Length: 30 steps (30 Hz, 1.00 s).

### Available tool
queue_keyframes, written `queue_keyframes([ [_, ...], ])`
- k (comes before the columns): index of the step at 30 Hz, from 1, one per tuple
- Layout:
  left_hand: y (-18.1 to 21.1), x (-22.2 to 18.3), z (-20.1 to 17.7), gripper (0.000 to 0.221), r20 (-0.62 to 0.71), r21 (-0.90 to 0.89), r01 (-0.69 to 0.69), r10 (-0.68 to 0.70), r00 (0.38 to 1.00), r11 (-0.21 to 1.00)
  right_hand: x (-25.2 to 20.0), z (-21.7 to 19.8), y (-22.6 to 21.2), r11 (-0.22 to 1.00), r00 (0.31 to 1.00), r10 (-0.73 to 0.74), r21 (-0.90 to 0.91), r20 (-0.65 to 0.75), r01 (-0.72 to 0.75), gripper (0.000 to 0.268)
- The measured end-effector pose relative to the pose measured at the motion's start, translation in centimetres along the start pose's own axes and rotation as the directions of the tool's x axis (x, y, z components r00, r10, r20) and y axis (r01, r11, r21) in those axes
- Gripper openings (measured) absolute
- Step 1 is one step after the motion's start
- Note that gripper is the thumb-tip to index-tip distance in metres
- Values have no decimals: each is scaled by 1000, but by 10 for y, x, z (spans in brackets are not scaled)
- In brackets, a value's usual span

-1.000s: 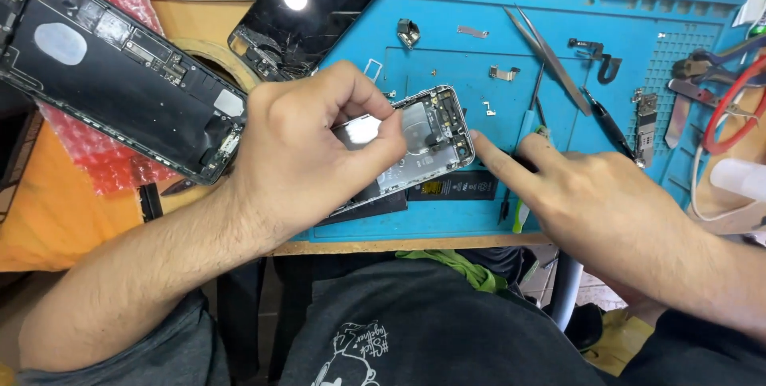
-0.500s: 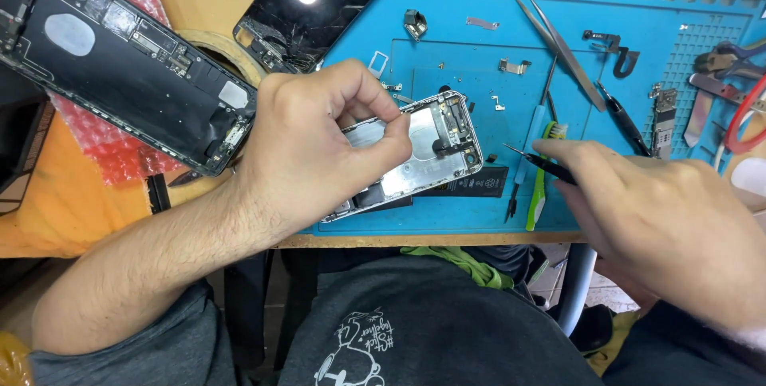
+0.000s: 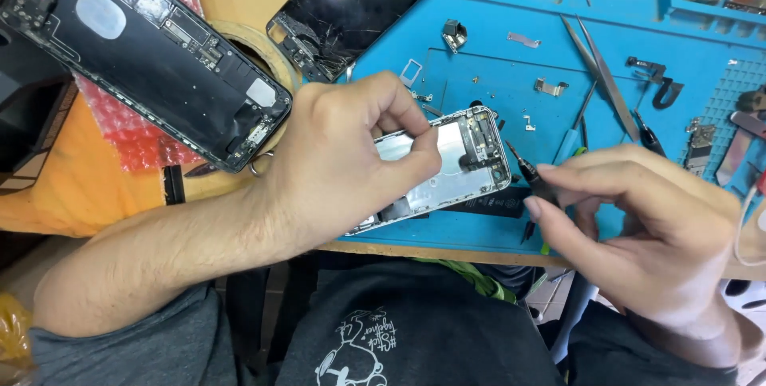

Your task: Reinstalling a motherboard into a smartphone chassis and connecting internal ribbon cables.

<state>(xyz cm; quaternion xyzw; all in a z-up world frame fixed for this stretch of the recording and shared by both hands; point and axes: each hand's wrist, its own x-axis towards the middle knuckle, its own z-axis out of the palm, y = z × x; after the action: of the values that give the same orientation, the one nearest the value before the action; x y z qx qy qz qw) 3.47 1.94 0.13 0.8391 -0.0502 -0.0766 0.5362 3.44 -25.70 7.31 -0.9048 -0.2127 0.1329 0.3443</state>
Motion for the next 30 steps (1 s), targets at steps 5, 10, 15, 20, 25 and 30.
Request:
queue_keyframes([
  [5, 0, -10, 4, 26, -109, 181, -264, 287, 952, 947, -2, 22, 11, 929, 988, 154, 339, 3, -146, 33],
  [10, 2, -12, 5, 26, -111, 285, -327, 370, 923, 901, 0, 29, 15, 886, 969, 243, 396, 43, -240, 35],
  [15, 0, -14, 4, 22, -77, 333, -373, 419, 905, 866, 1, 32, 20, 901, 979, 194, 383, 67, -205, 37],
  [20, 1, -14, 4, 22, -80, 324, -385, 430, 899, 864, 0, 32, 21, 907, 978, 194, 366, 81, -210, 33],
  [25, 2, -14, 4, 22, -88, 320, -380, 426, 900, 868, 1, 34, 20, 904, 976, 203, 370, 75, -216, 30],
  [30, 1, -15, 5, 23, -90, 343, -364, 415, 905, 866, 1, 36, 20, 900, 978, 197, 383, 63, -206, 29],
])
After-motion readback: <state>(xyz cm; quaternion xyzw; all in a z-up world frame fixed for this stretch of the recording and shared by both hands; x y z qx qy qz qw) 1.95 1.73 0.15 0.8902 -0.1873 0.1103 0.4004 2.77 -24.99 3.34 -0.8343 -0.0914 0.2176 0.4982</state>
